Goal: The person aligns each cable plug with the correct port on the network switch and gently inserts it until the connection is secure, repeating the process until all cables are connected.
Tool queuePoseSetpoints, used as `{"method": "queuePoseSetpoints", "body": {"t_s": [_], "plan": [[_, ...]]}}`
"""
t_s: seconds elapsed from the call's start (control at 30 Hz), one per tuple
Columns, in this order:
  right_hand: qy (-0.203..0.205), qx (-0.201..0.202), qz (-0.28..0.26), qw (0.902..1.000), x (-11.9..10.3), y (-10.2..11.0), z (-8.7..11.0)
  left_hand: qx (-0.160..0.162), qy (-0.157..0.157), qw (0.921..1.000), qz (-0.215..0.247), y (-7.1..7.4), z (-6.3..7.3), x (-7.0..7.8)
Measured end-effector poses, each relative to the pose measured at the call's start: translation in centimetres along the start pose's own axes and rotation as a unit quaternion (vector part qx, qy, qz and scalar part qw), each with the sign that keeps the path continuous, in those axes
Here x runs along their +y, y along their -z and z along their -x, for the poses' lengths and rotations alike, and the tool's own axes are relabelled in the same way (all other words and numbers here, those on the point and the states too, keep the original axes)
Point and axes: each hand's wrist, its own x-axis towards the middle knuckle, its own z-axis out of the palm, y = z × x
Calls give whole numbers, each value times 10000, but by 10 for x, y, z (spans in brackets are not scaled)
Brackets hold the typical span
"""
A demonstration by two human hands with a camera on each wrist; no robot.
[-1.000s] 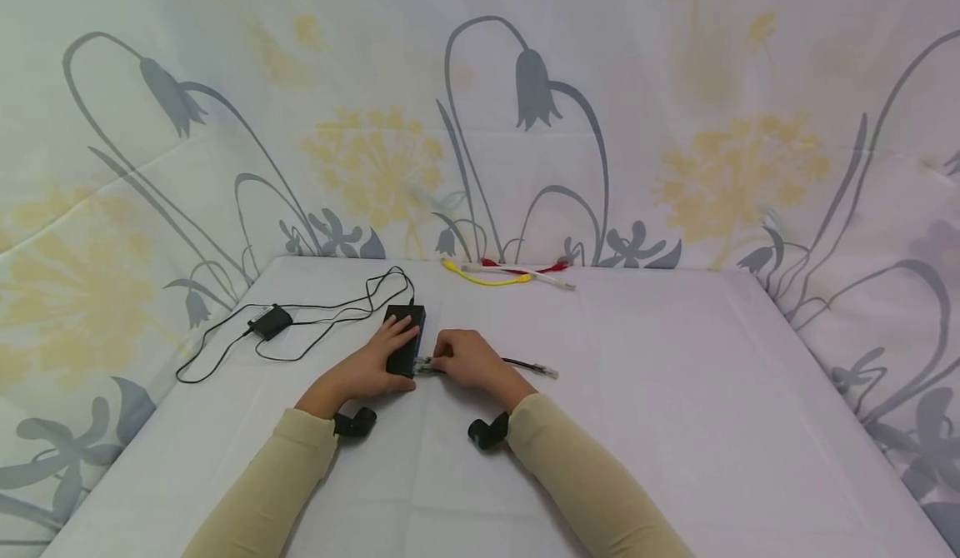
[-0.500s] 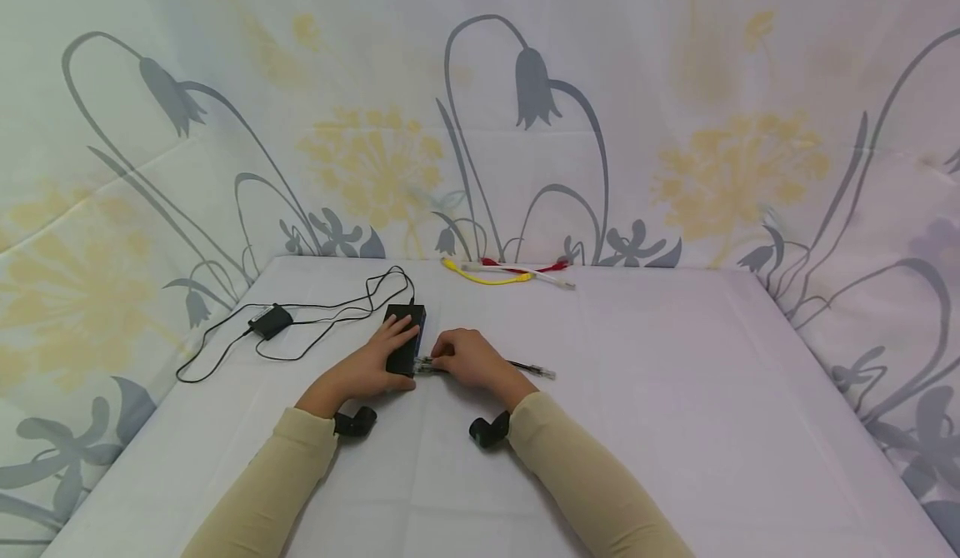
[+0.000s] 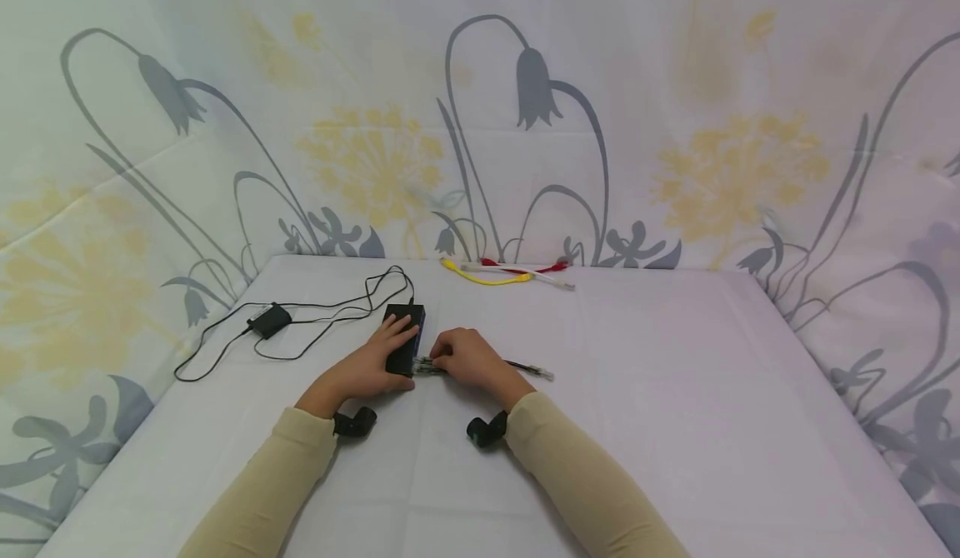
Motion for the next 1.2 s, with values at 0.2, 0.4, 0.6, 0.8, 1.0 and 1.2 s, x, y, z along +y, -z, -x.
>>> {"method": "queuePoseSetpoints", "body": {"t_s": [0.2,0.4,0.6,0.8,1.0,1.2], "plan": [[122,-11,51,9999,2,1,0,-2,20,10000,-19,-2,-2,1],[218,5,32,9998,5,1,-3,33,0,10000,-38,-1,-3,2],[286,-21,67,9996,6,-2,-8,-21,3,10000,-45,2,-3,2],[272,-51,65,9996,3,-3,-9,-22,-27,10000,-11,3,-1,1],[216,-98,49,9997,2,-2,-7,-32,-6,10000,35,2,-1,1],[105,-164,49,9998,3,0,-6,-23,104,9999,51,0,-1,2]]}}
